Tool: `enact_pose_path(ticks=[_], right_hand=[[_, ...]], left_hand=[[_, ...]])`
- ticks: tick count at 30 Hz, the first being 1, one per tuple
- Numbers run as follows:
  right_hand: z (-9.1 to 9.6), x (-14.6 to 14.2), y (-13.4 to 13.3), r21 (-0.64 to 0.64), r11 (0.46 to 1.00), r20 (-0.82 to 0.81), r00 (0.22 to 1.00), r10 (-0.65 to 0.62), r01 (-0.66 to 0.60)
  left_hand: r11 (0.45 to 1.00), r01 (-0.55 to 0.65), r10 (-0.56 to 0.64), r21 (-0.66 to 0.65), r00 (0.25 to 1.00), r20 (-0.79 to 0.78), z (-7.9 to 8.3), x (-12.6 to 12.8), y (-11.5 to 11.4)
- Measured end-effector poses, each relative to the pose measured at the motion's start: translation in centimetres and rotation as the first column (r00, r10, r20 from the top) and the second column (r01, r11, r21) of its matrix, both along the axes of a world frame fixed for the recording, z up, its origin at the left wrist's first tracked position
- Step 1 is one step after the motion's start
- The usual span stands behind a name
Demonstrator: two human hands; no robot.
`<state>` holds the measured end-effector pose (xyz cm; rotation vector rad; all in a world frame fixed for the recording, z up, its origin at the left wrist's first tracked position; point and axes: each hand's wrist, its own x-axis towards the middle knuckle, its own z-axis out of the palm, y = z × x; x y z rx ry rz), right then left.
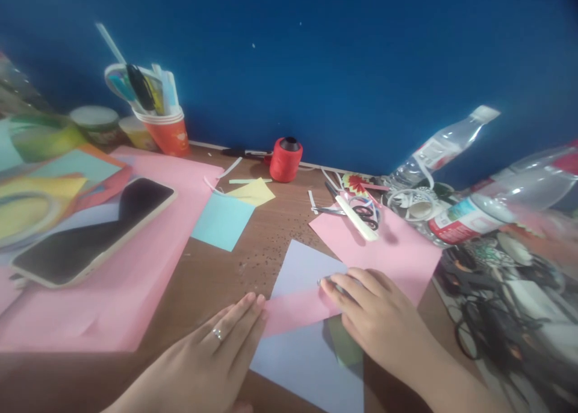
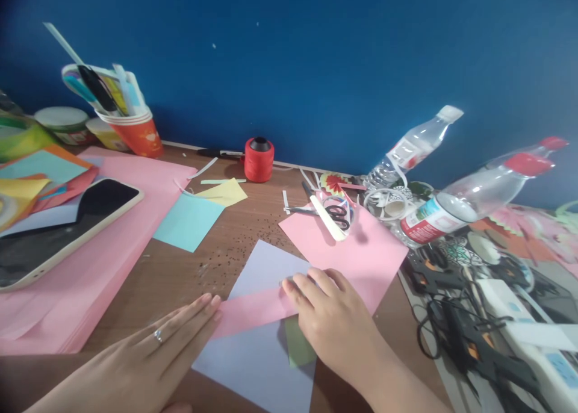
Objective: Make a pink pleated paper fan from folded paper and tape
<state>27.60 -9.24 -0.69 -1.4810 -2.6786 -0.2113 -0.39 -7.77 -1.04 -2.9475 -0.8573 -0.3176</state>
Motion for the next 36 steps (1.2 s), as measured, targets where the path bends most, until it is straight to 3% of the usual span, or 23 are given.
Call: enact_pose_path(ticks=[6, 11, 13, 16, 19, 26, 36], right_hand=[[-0.1, 0.1, -0.2, 0.040, 0.998, -0.037, 0.999, -0.037, 0.038], [0.4, -0.4, -0.1, 0.071, 0.997, 0.014, 1.000, -0.012, 0.011], [0.5, -1.1, 0.0, 0.120, 0.992, 0.030, 0.999, 0.025, -0.028], [0.6, -2.5, 0.2, 0.139, 0.979, 0.000, 0.988, 0.153, -0.151], [0.4, -3.9, 0.5, 0.058, 0.974, -0.079, 0.972, 0.223, -0.219], [0.3, -4.7, 1.2, -0.071, 0.983, -0.219, 0.964, 0.148, -0.167], [1.0, -3.4, 2.9, -0.395, 0.904, -0.372, 0.928, 0.004, -0.162]], left_hand=[[1.000, 0.001, -0.001, 0.027, 1.000, 0.005, 0.2, 0.0, 0.4], [0.991, 0.016, -0.022, 0.135, 0.999, 0.041, 0.6, 0.6, 1.0], [0.994, -0.008, 0.002, 0.110, 0.999, 0.055, 0.9, 0.9, 1.1], [0.999, -0.038, 0.039, -0.029, 0.999, 0.032, 1.1, 1.1, 1.3], [0.996, -0.020, 0.020, -0.084, 1.000, 0.001, 0.6, 1.0, 1.3], [0.995, 0.043, -0.040, 0.090, 0.998, -0.041, -0.6, 0.5, 1.5], [0.993, 0.075, -0.056, 0.086, 0.977, -0.204, 0.8, 0.4, 2.2]])
